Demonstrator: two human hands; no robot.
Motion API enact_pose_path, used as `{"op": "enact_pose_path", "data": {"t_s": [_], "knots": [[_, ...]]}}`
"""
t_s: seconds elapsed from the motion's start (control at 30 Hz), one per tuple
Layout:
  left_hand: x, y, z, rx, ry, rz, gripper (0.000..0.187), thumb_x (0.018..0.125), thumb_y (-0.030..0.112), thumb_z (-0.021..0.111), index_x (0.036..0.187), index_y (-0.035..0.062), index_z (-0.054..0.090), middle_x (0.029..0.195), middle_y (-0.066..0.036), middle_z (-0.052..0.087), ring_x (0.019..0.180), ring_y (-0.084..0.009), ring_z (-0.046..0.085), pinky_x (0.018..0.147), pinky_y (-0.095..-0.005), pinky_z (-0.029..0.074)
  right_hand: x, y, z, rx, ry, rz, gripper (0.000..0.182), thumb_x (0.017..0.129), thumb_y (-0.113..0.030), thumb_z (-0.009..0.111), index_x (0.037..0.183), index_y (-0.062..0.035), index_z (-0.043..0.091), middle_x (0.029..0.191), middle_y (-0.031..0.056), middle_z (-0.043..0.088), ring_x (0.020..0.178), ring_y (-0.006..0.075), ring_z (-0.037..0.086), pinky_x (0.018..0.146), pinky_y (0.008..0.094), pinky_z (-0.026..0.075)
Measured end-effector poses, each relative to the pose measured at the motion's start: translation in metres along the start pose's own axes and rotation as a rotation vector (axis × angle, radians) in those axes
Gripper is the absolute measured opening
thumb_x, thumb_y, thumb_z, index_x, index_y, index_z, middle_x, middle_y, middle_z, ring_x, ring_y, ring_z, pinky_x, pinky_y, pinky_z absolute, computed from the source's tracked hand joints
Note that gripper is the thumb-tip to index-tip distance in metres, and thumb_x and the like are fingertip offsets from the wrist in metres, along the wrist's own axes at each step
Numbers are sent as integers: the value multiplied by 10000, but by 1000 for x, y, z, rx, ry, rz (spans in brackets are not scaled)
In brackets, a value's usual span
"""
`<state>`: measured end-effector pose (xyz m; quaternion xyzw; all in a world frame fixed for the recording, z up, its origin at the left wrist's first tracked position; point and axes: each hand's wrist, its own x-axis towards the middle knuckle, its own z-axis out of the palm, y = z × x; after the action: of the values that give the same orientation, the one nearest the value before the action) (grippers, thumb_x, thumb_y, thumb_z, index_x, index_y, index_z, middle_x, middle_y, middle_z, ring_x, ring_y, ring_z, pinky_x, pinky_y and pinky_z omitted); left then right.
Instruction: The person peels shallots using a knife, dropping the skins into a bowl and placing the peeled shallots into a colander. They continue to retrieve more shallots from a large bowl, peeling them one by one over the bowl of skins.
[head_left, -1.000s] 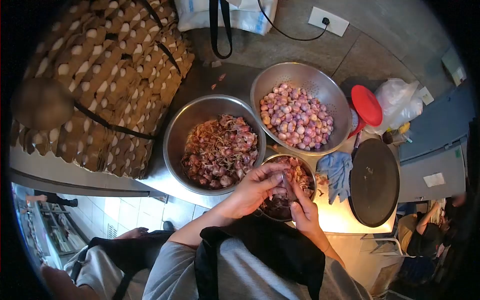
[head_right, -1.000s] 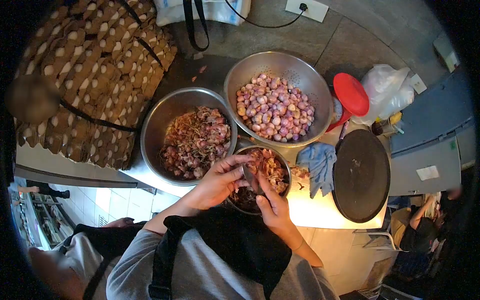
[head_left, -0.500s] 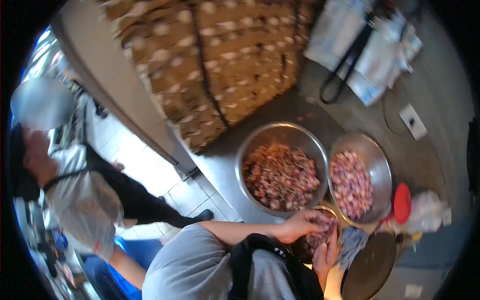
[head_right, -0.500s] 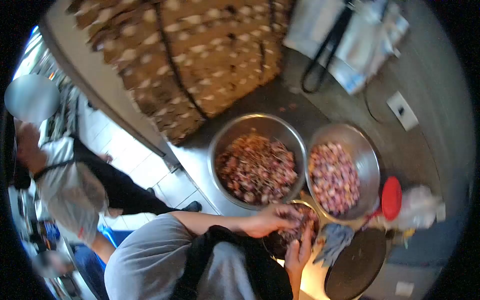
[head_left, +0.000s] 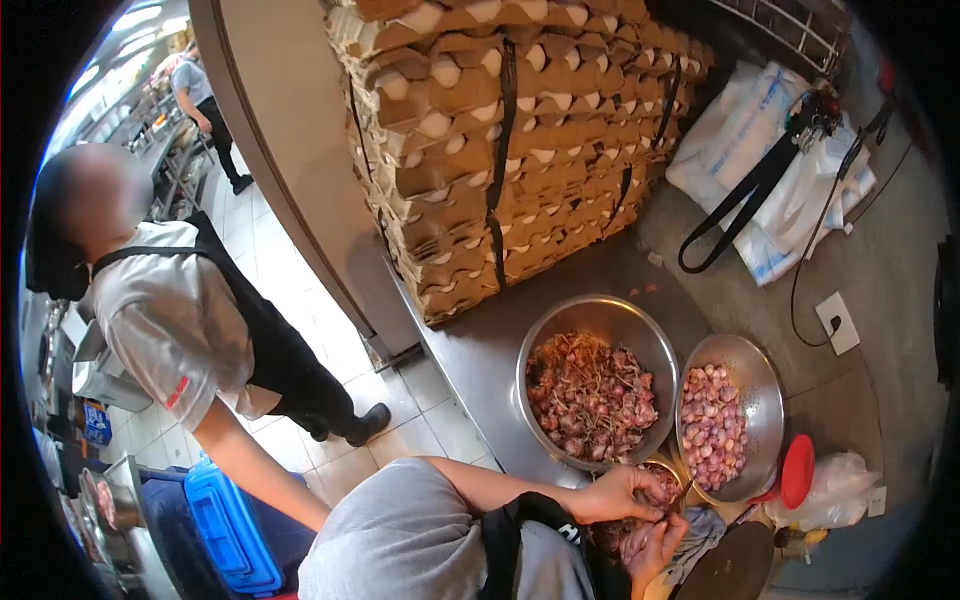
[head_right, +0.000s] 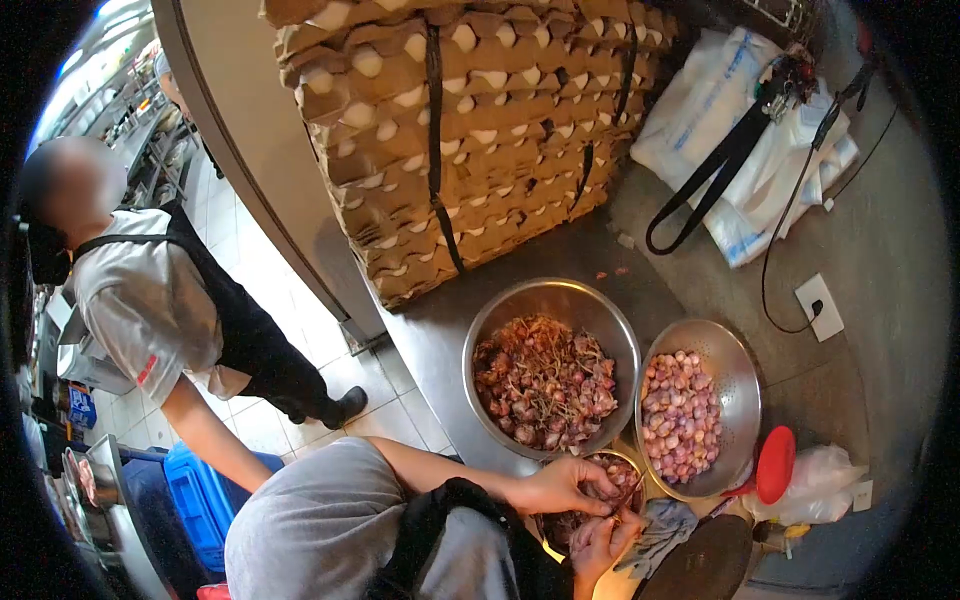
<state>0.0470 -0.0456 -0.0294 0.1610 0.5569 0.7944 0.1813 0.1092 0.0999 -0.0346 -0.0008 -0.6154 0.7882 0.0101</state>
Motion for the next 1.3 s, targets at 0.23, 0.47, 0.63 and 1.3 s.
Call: {"op": "enact_pose_path", "data": {"t_s": [0.23,0.47,0.63,1.3], "knots": [[-2,11,2,-98,-61,53,303,732,98,682,995,5,562,903,-43,582,846,-106,539,737,-248,448,-3,-7,0,177,-18,72,130,935,-272,349,1033,-186,342,430,19,263,285,104,238,273,232,233],[1,3,1,-9,-184,91,283,731,87,668,980,7,560,919,-59,587,854,-139,556,743,-260,443,-11,-18,-2,327,83,102,102,929,-259,372,978,-170,374,453,1,280,302,91,240,282,236,218],[2,-4,-2,581,-331,145,388,712,198,673,1037,32,542,1038,-155,535,967,-273,523,823,-339,413,-9,-31,-14,-39,367,93,175,907,-299,409,861,-139,355,501,-14,312,366,78,275,350,227,242],[12,-15,18,-27,-205,64,317,840,16,517,1141,32,419,1106,-62,488,1019,-138,489,845,-274,426,-13,-35,-7,307,8,152,111,933,-257,348,903,-150,341,506,12,320,372,85,263,348,217,218]]}}
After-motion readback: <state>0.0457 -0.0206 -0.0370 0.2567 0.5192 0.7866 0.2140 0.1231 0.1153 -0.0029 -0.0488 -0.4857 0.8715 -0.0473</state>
